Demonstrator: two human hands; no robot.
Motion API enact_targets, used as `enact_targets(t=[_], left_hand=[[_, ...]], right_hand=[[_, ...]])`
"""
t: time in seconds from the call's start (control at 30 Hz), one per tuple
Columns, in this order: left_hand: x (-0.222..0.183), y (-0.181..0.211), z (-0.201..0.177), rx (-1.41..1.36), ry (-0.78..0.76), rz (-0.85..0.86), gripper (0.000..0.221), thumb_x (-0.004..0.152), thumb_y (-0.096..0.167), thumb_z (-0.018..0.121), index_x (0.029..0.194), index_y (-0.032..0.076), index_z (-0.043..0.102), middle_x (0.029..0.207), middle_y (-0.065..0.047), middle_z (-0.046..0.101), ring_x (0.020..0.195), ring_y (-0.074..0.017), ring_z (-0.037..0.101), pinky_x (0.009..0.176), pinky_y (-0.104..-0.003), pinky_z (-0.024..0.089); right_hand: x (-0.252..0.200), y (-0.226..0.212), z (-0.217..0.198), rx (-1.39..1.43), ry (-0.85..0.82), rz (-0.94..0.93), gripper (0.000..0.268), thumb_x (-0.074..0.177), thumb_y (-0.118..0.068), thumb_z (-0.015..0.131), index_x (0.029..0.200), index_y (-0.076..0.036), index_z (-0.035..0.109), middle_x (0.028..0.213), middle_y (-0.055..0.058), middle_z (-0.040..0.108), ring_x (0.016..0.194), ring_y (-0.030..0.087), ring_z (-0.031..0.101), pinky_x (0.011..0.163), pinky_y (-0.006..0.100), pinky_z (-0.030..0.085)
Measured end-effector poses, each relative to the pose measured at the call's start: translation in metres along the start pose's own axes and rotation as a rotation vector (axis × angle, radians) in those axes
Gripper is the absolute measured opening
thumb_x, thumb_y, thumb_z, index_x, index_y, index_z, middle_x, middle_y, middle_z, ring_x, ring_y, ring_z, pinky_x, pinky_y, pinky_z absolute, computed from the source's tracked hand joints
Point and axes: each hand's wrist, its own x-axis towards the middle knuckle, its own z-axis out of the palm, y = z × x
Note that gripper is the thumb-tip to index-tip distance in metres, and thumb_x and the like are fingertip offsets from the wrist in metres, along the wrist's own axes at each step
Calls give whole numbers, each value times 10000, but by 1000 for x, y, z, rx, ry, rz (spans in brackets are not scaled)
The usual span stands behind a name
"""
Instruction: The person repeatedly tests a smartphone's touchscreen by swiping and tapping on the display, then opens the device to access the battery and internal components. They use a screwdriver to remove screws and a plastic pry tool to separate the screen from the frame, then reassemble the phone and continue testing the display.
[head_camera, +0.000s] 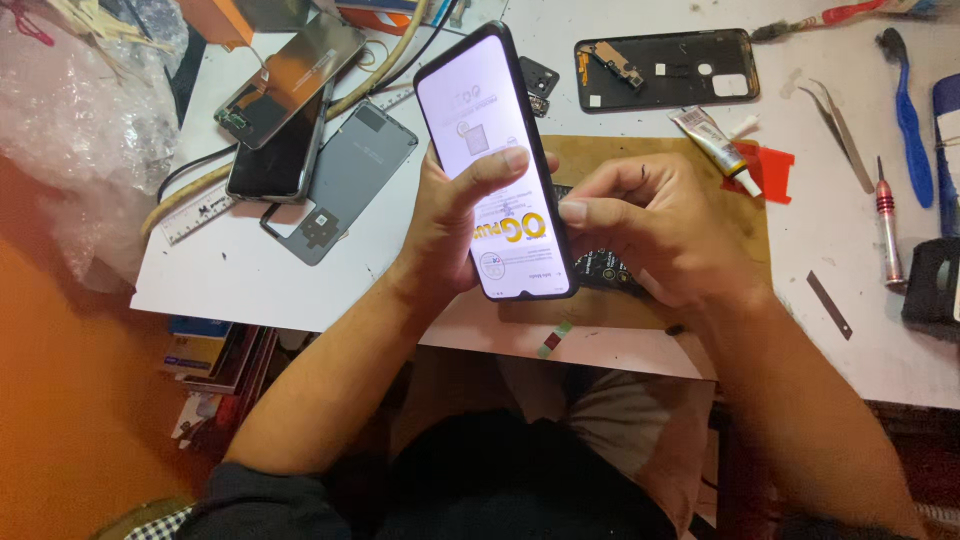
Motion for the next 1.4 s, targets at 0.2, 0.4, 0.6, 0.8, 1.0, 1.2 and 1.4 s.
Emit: enact_targets(t=[0.2, 0.4, 0.6, 0.8, 1.0, 1.2, 1.4], left_hand=[[4, -3, 0, -28, 37, -13, 437, 647, 150, 798, 1003, -11, 605, 859, -233, 727, 686, -262, 695, 616, -390, 593], [3, 3, 2, 5, 44, -48, 439, 644, 170, 782, 1006, -2, 603, 851, -231, 714, 701, -279, 691, 624, -394, 587], [17, -25, -27, -40, -102, -15, 619, 735, 210, 844, 1225, 114, 478, 995, -133, 713, 909, -294, 744, 872, -531, 604], [17, -17, -22, -59, -116, -46, 643, 717, 222, 851, 1219, 123, 462, 1013, -126, 707, 928, -293, 740, 870, -514, 608], [15, -17, -20, -9, -73, -48, 684, 674, 241, 865, 1225, 133, 475, 995, -98, 689, 923, -288, 735, 876, -518, 609], [13, -12, -17, -37, -52, -107, 713, 661, 266, 861, 1229, 147, 447, 982, -95, 667, 902, -284, 727, 881, -524, 604], [13, -14, -16, 1, -49, -161, 750, 621, 262, 870, 1239, 155, 458, 990, -100, 646, 931, -310, 709, 890, -562, 594]], right_hand=[[1, 1, -1, -69, 55, -4, 217, 809, -151, 743, 803, 58, 684, 730, 183, 708, 605, 235, 678, 569, 331, 625], [-1, -4, 3, 21, -3, -4, 228, 808, -161, 753, 808, 55, 680, 728, 193, 710, 625, 251, 689, 594, 350, 620], [7, 18, -1, 165, 52, -56, 141, 791, -9, 758, 807, 99, 669, 662, 231, 671, 601, 286, 715, 571, 441, 659], [6, 14, -3, 109, 48, -53, 158, 826, -23, 740, 835, 119, 671, 687, 227, 676, 632, 266, 712, 593, 435, 653], [5, 16, -1, 111, 58, -67, 148, 793, -9, 756, 816, 111, 672, 656, 219, 664, 597, 267, 701, 573, 441, 655], [3, 16, 0, 87, 61, -83, 166, 813, -19, 747, 826, 125, 665, 649, 223, 657, 594, 269, 699, 570, 464, 658], [6, 10, 2, 112, 69, -132, 152, 849, -47, 724, 867, 96, 676, 694, 199, 675, 647, 242, 714, 610, 397, 657]])
